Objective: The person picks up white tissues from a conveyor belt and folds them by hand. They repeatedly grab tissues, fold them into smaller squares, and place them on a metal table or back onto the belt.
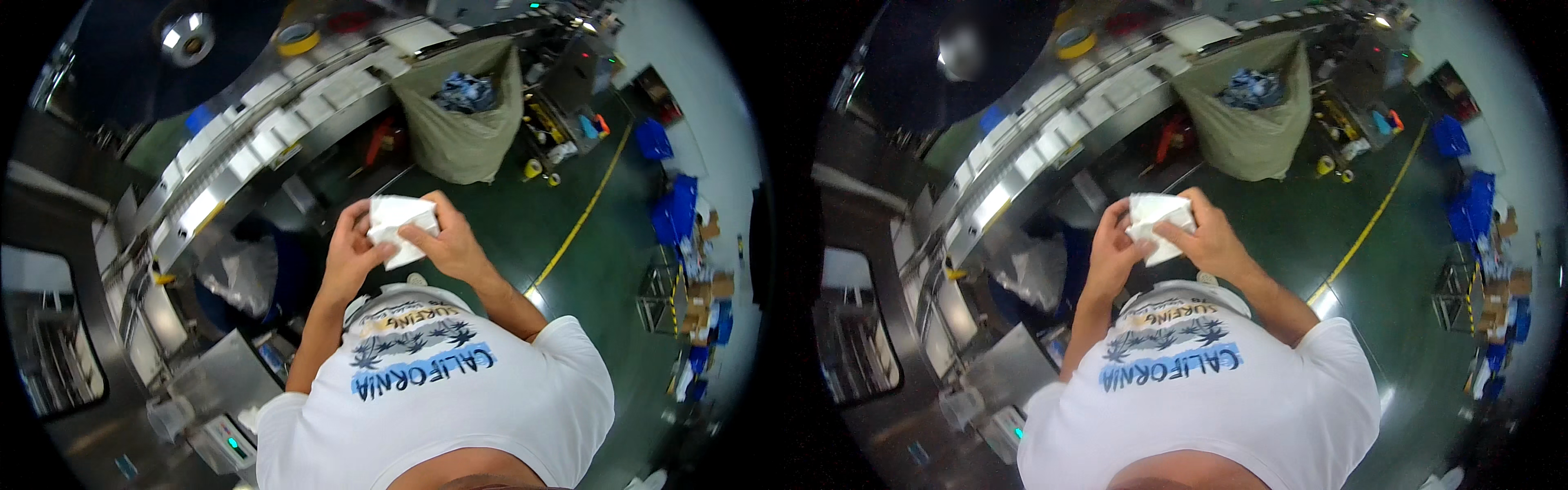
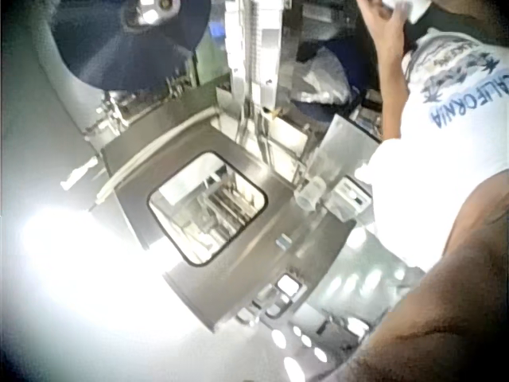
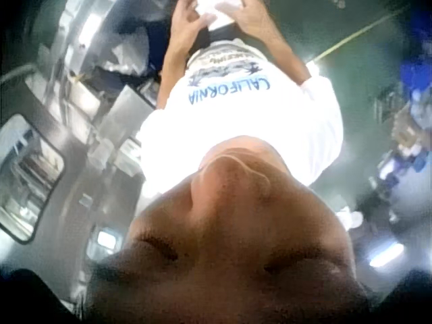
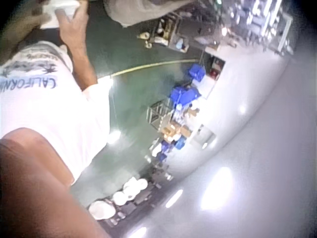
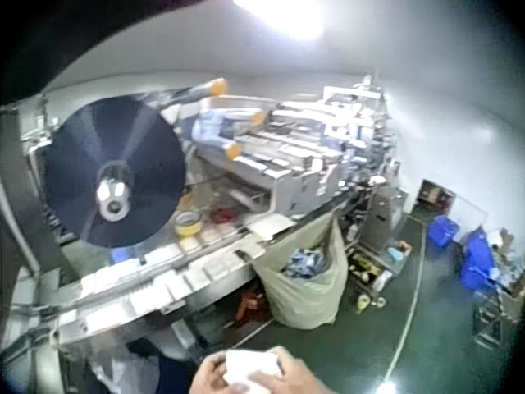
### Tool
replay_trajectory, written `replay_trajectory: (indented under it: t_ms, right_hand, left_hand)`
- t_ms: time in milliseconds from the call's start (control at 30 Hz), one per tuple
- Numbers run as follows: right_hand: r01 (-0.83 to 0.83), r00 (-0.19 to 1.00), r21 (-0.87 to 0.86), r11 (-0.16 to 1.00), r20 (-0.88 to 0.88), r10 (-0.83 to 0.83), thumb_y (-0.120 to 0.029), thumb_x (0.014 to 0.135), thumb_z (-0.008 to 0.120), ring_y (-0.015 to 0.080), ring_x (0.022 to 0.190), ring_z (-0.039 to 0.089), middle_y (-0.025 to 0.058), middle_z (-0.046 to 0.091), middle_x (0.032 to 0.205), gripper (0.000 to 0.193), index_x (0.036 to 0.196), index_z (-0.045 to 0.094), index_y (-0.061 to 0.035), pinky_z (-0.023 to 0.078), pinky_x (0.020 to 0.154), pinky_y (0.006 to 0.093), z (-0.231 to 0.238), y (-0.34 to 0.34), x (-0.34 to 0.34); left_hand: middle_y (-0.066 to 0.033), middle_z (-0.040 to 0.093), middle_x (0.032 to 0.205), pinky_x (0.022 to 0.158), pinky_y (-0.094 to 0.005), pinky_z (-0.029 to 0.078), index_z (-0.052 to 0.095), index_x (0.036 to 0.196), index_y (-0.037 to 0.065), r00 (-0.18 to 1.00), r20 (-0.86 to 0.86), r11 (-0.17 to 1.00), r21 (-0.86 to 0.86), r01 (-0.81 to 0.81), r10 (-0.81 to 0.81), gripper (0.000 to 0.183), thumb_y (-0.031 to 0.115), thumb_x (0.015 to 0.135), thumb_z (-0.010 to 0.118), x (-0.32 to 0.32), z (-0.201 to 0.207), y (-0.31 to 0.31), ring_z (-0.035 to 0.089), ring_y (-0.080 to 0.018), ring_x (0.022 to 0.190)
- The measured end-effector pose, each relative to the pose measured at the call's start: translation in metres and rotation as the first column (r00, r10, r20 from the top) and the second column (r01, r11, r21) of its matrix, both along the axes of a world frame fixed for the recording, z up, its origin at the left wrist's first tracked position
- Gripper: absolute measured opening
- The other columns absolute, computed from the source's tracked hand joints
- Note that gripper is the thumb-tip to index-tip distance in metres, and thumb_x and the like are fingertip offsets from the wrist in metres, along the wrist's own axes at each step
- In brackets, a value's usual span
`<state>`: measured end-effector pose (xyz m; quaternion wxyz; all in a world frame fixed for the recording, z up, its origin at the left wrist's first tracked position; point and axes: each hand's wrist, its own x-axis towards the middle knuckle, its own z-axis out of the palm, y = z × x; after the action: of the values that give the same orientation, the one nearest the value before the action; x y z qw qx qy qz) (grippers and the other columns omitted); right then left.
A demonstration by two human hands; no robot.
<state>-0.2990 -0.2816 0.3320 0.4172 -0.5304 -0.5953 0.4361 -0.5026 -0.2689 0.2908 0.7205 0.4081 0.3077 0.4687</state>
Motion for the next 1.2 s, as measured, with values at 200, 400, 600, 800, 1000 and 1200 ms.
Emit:
replay_trajectory:
  t_ms: [200, 400, 600, 800, 1000, 1200]
  right_hand:
    - [-0.27, 0.904, 0.705, 0.656, 0.421, -0.08, -0.02, 0.078, 0.084, 0.0329, 0.076, 0.067, 0.0134, 0.064, 0.094, 0.042, 0.108, 0.059, -0.0034, 0.055, 0.063, 0.0389, 0.006, 0.025, -0.019]
    - [-0.681, 0.667, 0.632, 0.369, 0.744, -0.044, -0.012, 0.075, 0.072, 0.0232, 0.091, 0.066, 0.0079, 0.064, 0.099, 0.028, 0.101, 0.064, -0.0058, 0.055, 0.074, 0.0321, 0.014, 0.031, -0.04]
    - [-0.773, 0.607, 0.513, 0.373, 0.769, 0.201, -0.019, 0.072, 0.084, 0.027, 0.097, 0.064, 0.0063, 0.064, 0.105, 0.04, 0.106, 0.065, -0.0084, 0.054, 0.082, 0.0382, 0.037, 0.034, -0.042]
    - [-0.638, 0.766, 0.505, 0.582, 0.493, 0.413, -0.019, 0.07, 0.09, 0.0321, 0.113, 0.056, 0.0103, 0.059, 0.126, 0.054, 0.119, 0.068, -0.0081, 0.051, 0.092, 0.0398, 0.067, 0.043, -0.043]
    - [-0.766, 0.642, 0.448, 0.461, 0.517, 0.566, -0.015, 0.071, 0.09, 0.0353, 0.127, 0.046, 0.0089, 0.054, 0.144, 0.049, 0.117, 0.074, -0.0186, 0.044, 0.103, 0.0466, 0.077, 0.047, -0.06]
    - [-0.794, 0.606, 0.457, 0.402, 0.533, 0.591, -0.011, 0.075, 0.087, 0.0339, 0.128, 0.046, 0.0067, 0.055, 0.142, 0.03, 0.102, 0.074, -0.0152, 0.041, 0.104, 0.0448, 0.079, 0.047, -0.054]
  left_hand:
    - [-0.0197, 0.054, 0.144, 0.111, -0.0406, 0.048, 0.041, 0.147, -0.002, 0.901, 0.403, 0.931, -0.242, 0.274, -0.16, 0.075, 0.056, 0.102, 0.059, -0.012, -0.025, -0.028, 0.058, -0.0287, 0.133]
    - [-0.0032, 0.051, 0.149, 0.114, -0.0383, 0.039, 0.039, 0.154, 0.01, 0.923, 0.378, 0.985, -0.171, -0.009, 0.074, 0.081, 0.055, 0.095, 0.069, -0.019, 0.007, -0.042, 0.048, -0.02, 0.139]
    - [-0.0077, 0.056, 0.145, 0.112, -0.0386, 0.043, 0.038, 0.155, 0.006, 0.965, 0.219, 0.989, -0.047, -0.137, 0.144, 0.067, 0.024, 0.1, 0.071, -0.032, 0.014, -0.044, 0.053, -0.0217, 0.136]
    - [-0.0134, 0.054, 0.148, 0.11, -0.0358, 0.047, 0.035, 0.158, 0.004, 0.988, 0.08, 0.987, 0.088, -0.135, 0.129, 0.061, 0.009, 0.103, 0.063, -0.041, 0.02, -0.05, 0.057, -0.0248, 0.134]
    - [-0.0189, 0.05, 0.151, 0.109, -0.0455, 0.045, 0.038, 0.155, 0.006, 0.818, -0.5, 0.834, 0.55, 0.045, 0.285, 0.065, 0.009, 0.097, 0.065, -0.055, 0.03, -0.047, 0.059, -0.0396, 0.129]
    - [-0.0208, 0.049, 0.151, 0.108, -0.0431, 0.045, 0.038, 0.154, 0.003, 0.793, -0.581, 0.923, 0.38, 0.067, 0.182, 0.069, 0.012, 0.093, 0.068, -0.06, 0.053, -0.045, 0.06, -0.0395, 0.127]
